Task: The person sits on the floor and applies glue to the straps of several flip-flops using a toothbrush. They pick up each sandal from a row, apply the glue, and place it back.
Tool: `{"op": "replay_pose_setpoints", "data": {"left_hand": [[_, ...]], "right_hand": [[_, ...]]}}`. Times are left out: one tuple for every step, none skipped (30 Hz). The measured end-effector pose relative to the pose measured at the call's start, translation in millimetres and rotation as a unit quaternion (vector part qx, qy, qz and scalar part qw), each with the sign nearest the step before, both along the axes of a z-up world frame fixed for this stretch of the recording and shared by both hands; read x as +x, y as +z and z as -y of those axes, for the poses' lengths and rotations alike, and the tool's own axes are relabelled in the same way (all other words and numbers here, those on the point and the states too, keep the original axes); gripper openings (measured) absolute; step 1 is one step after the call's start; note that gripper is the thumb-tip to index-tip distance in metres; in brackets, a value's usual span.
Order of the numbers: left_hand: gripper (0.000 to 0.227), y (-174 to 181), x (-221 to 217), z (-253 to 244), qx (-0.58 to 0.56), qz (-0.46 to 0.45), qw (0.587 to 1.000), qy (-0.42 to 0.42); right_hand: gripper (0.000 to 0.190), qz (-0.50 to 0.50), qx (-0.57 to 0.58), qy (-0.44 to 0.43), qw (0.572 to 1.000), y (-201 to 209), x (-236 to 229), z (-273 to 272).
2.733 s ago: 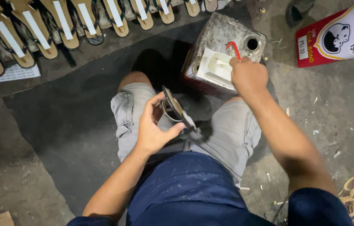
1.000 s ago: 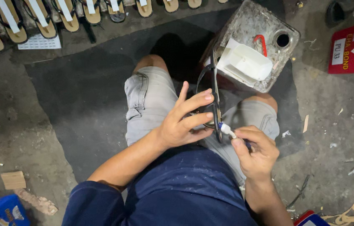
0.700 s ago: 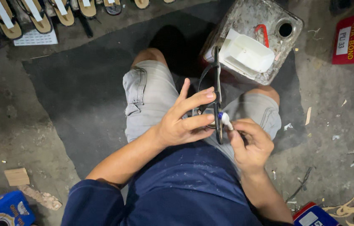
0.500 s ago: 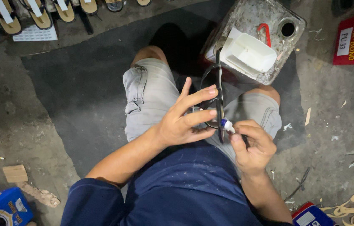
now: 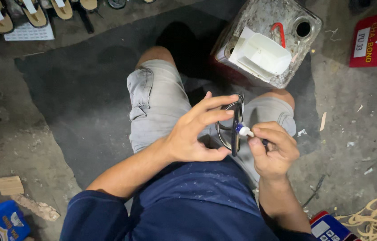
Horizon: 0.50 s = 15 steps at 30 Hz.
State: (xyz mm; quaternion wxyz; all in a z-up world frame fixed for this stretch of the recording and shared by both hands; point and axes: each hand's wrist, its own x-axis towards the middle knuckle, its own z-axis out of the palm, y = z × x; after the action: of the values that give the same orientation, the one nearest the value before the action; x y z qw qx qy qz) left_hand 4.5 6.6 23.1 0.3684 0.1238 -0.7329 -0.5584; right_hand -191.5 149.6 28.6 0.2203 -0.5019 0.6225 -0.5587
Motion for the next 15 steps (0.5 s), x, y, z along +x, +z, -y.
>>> {"op": "replay_pose_setpoints", "data": {"left_hand": [[0.077,2,0,1,0.001,-0.002,1.000,0.003],[0.078,5,1,2,0.001,-0.004,1.000,0.005],[0.078,7,1,3,0.001,-0.005,1.000,0.008],[0.080,9,1,4,0.000,-0.004,1.000,0.008],[0.081,11,2,5,0.000,-0.002,1.000,0.008],[0.083,13,2,5,0.000,-0.001,1.000,0.008],[0.083,14,2,6,0.012,-0.005,1.000,0.002],[0.084,16,2,6,0.024,-0.010,1.000,-0.003],[0.084,17,2,7,0.035,-0.014,0.999,-0.008],[0.085,19,3,7,0.048,-0.018,0.999,-0.012],[0.086,20,3,7,0.058,-0.021,0.998,-0.016],[0.088,21,3,6,0.069,-0.025,0.997,-0.020],[0.087,22,4,6,0.091,-0.029,0.995,-0.036],[0.086,23,4,5,0.113,-0.033,0.992,-0.052],[0.085,23,4,4,0.135,-0.037,0.988,-0.068]], "right_hand": [[0.017,-0.002,-0.004,0.006,1.000,0,-1,0],[0.018,-0.003,-0.007,0.011,1.000,1,-1,-1],[0.018,-0.004,-0.011,0.017,1.000,1,-2,-1],[0.017,-0.004,-0.014,0.022,1.000,1,-2,-2],[0.017,-0.003,-0.017,0.027,0.999,2,-1,-3],[0.017,-0.002,-0.019,0.033,0.999,3,-1,-4],[0.018,-0.009,-0.014,0.028,0.999,4,-1,-6],[0.018,-0.016,-0.009,0.023,1.000,6,-1,-7],[0.018,-0.023,-0.004,0.019,1.000,7,-1,-8],[0.018,-0.018,-0.006,0.027,0.999,9,-1,-8],[0.018,-0.013,-0.009,0.036,0.999,10,-2,-8],[0.017,-0.007,-0.013,0.044,0.999,11,-3,-7],[0.018,-0.009,-0.017,0.036,0.999,12,-4,-7],[0.018,-0.011,-0.021,0.028,0.999,13,-5,-7],[0.018,-0.013,-0.025,0.020,0.999,13,-5,-6]]}}
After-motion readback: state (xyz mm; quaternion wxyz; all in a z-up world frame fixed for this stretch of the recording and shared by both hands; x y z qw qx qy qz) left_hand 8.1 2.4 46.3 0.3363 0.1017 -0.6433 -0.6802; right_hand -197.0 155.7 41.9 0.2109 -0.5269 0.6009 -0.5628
